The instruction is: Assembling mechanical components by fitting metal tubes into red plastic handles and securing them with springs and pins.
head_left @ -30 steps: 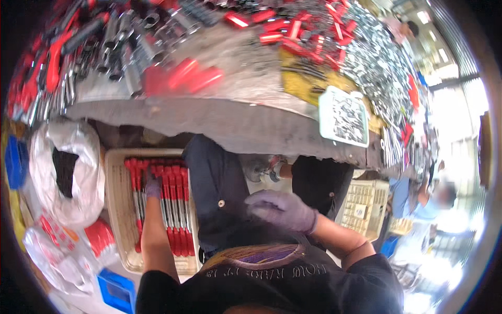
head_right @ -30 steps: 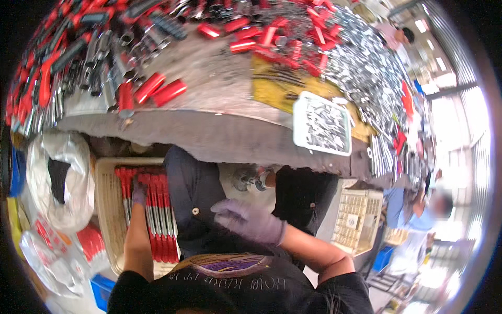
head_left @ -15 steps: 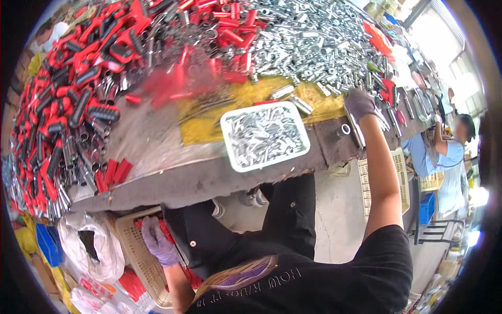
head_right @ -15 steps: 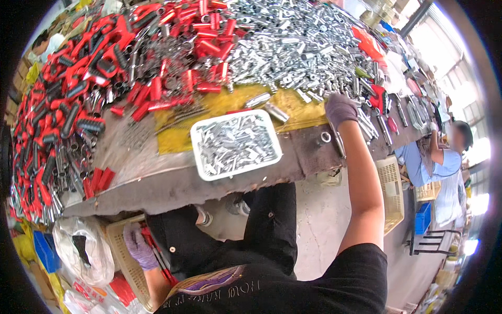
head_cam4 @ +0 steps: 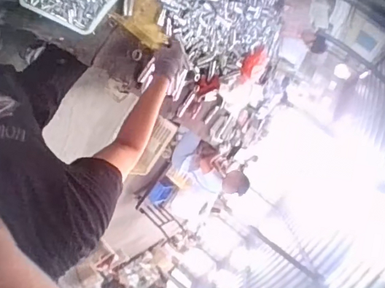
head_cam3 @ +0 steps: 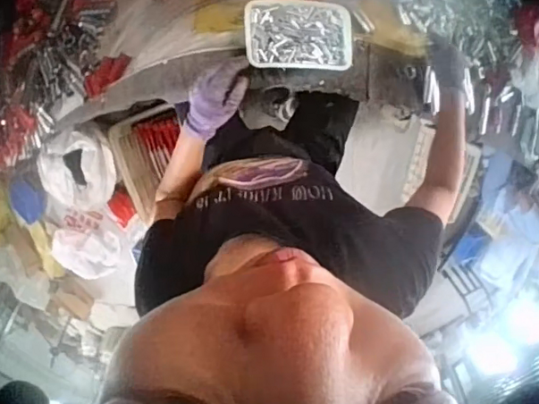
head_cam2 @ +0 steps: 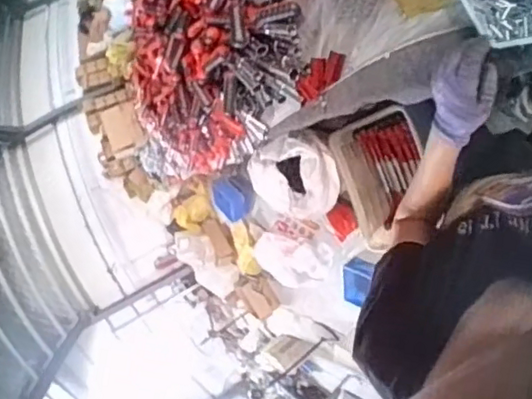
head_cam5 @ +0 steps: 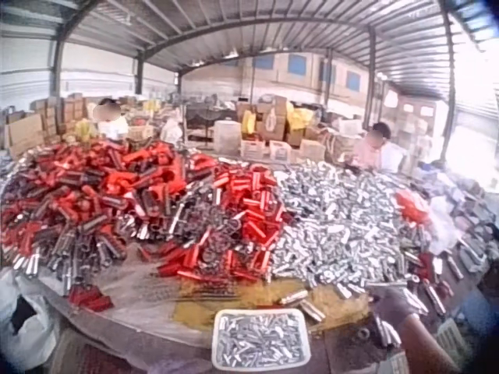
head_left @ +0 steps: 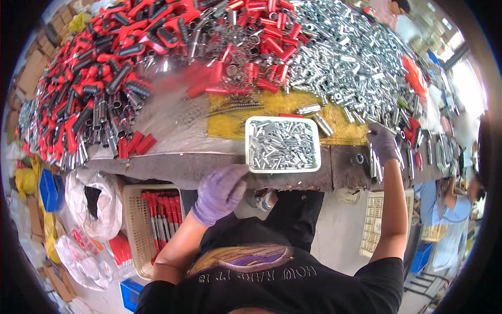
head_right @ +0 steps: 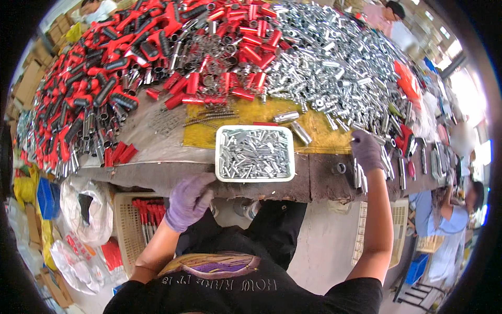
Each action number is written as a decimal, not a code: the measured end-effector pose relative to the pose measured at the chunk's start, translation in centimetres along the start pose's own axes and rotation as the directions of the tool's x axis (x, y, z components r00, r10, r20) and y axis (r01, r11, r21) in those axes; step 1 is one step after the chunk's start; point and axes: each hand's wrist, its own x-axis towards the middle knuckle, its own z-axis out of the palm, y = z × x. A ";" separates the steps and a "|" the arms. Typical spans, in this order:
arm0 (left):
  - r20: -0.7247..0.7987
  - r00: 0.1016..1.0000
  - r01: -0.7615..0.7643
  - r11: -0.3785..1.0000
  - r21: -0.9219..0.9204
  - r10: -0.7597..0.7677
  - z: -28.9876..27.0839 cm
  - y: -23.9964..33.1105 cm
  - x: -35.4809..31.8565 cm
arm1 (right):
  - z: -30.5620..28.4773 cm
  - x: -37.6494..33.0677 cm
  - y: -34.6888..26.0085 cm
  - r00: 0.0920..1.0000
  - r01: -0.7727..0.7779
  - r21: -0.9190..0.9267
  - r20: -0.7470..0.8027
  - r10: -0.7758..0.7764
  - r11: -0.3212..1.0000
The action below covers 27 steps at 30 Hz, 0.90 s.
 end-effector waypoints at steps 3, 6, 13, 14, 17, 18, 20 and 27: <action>0.099 0.993 0.068 0.993 -0.101 -0.058 -0.6 0.5 0.7 | -3.9 0.1 -2.5 0.981 0.128 0.141 -0.162 -0.105 0.982; 0.089 0.991 0.124 0.959 -0.255 -0.105 -1.0 1.6 3.6 | -7.4 -1.7 -10.7 0.833 0.390 -0.025 -0.416 -0.364 0.920; 0.201 0.957 0.289 0.709 -0.643 -0.207 3.0 1.4 9.4 | -4.2 -2.5 -27.2 0.766 0.623 0.550 -0.286 -0.576 0.556; 0.194 0.958 0.288 0.716 -0.636 -0.212 2.8 1.1 8.9 | -2.6 -0.8 -28.0 0.703 0.701 0.469 -0.324 -0.634 0.537; 0.346 0.855 0.503 0.457 -0.734 -0.386 1.5 0.0 6.4 | 4.1 5.5 -26.4 0.725 0.641 -0.132 -0.219 -0.653 0.756; 0.328 0.853 0.495 0.431 -0.755 -0.406 0.9 -1.1 5.1 | 5.7 6.0 -25.9 0.722 0.644 -0.130 -0.222 -0.656 0.754; 0.299 0.852 0.480 0.411 -0.775 -0.430 0.5 -2.9 3.3 | 7.7 6.8 -25.2 0.916 0.401 -0.267 0.091 -0.391 0.876; 0.124 0.825 0.463 0.534 -0.707 -0.551 -1.1 -6.6 0.4 | 8.5 7.3 -24.8 0.908 0.400 -0.111 -0.089 -0.410 0.910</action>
